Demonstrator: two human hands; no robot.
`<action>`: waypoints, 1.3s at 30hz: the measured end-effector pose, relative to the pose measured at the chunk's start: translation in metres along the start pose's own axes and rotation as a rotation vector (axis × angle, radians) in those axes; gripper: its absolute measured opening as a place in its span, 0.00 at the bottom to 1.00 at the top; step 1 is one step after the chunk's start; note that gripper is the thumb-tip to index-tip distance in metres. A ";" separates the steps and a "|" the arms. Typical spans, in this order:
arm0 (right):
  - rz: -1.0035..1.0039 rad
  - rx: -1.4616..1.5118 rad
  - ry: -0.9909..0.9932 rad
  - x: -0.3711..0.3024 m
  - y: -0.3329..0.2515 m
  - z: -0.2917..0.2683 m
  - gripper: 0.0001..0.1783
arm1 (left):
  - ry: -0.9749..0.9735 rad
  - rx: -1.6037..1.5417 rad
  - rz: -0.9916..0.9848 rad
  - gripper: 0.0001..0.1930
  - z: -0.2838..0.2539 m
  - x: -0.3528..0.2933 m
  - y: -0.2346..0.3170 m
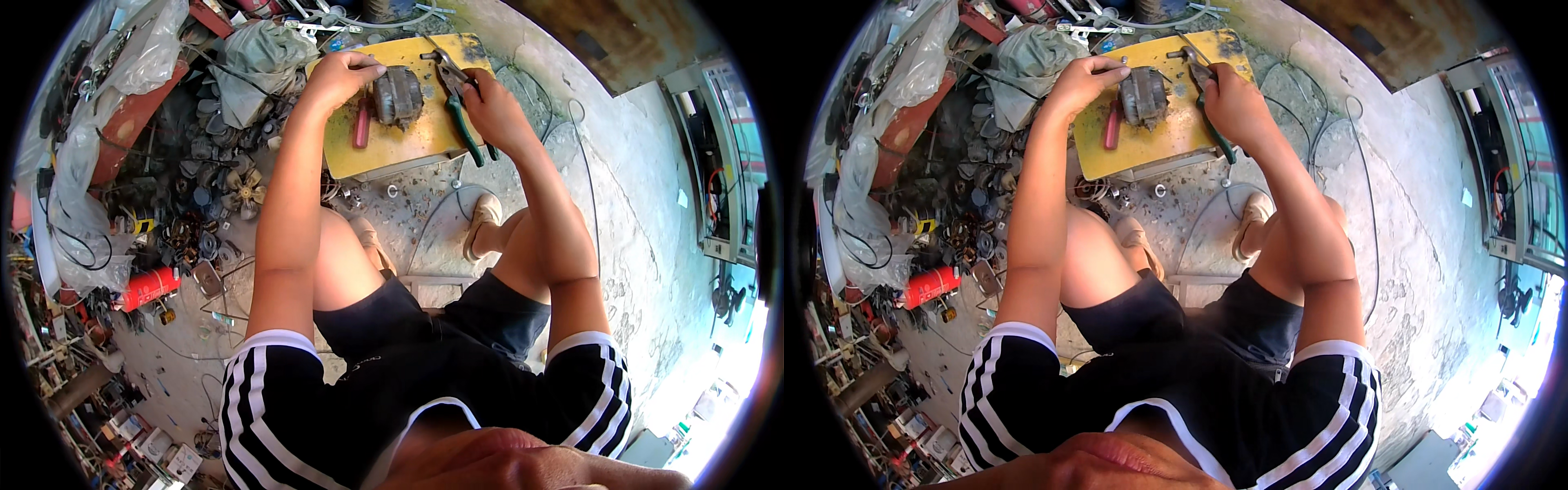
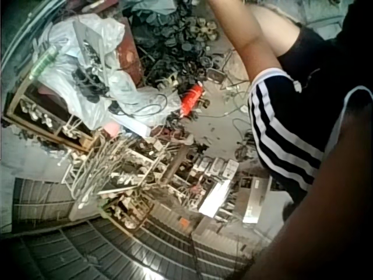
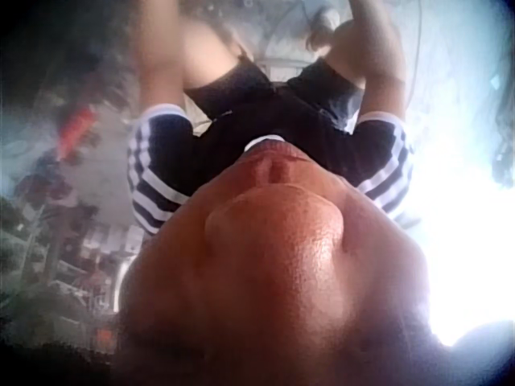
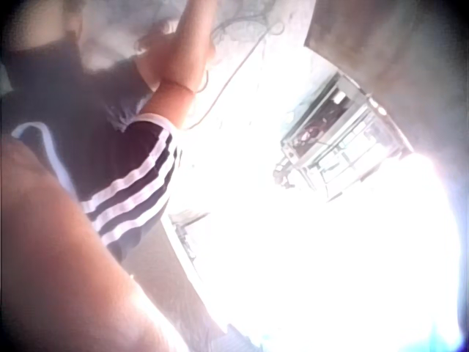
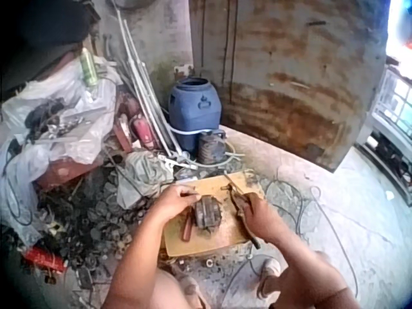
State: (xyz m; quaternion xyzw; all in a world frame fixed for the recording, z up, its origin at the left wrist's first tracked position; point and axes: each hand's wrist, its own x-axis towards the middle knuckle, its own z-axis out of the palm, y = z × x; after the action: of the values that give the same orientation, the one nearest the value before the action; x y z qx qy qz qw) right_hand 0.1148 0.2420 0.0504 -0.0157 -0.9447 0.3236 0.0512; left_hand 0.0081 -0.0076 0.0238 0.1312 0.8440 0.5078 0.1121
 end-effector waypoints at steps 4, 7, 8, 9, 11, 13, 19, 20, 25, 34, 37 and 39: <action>0.076 -0.191 0.011 0.017 0.021 0.009 0.17 | -0.009 -0.077 -0.035 0.14 0.000 -0.005 0.008; 0.158 -0.273 -0.040 0.028 0.036 0.020 0.16 | -0.031 -0.080 -0.077 0.14 0.002 -0.002 0.008; 0.152 -0.299 -0.045 0.027 0.032 0.021 0.17 | -0.026 -0.079 -0.085 0.14 0.001 -0.003 0.007; 0.146 -0.326 -0.049 0.024 0.027 0.021 0.17 | -0.021 -0.077 -0.093 0.14 0.000 -0.004 0.007; 0.107 -0.390 -0.047 0.017 0.021 0.020 0.18 | -0.010 -0.093 -0.074 0.15 0.001 -0.003 0.007; 0.040 -0.463 -0.033 0.013 0.018 0.018 0.18 | -0.012 -0.112 -0.070 0.15 0.000 -0.002 0.003; -0.239 -0.048 0.106 0.043 0.016 0.026 0.15 | -0.059 -0.081 -0.104 0.15 -0.004 0.002 0.008; -0.171 0.084 0.033 0.045 0.007 0.029 0.15 | -0.083 -0.056 -0.134 0.16 -0.006 0.002 0.011; -0.201 0.197 -0.058 0.058 -0.007 0.047 0.15 | -0.094 -0.015 -0.148 0.15 -0.008 0.002 0.016; -0.217 0.095 0.007 0.056 -0.018 0.043 0.14 | -0.060 0.007 -0.098 0.13 -0.006 0.002 0.016; -0.255 0.119 0.024 0.055 -0.019 0.041 0.13 | -0.086 0.019 -0.108 0.14 -0.007 0.001 0.016; -0.227 0.162 0.014 0.048 -0.031 0.029 0.11 | -0.127 0.064 -0.136 0.18 -0.010 0.000 0.020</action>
State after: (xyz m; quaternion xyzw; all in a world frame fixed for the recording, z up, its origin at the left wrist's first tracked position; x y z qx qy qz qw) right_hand 0.0639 0.2033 0.0506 0.0930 -0.9108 0.3907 0.0951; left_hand 0.0074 -0.0065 0.0464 0.1090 0.8579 0.4627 0.1952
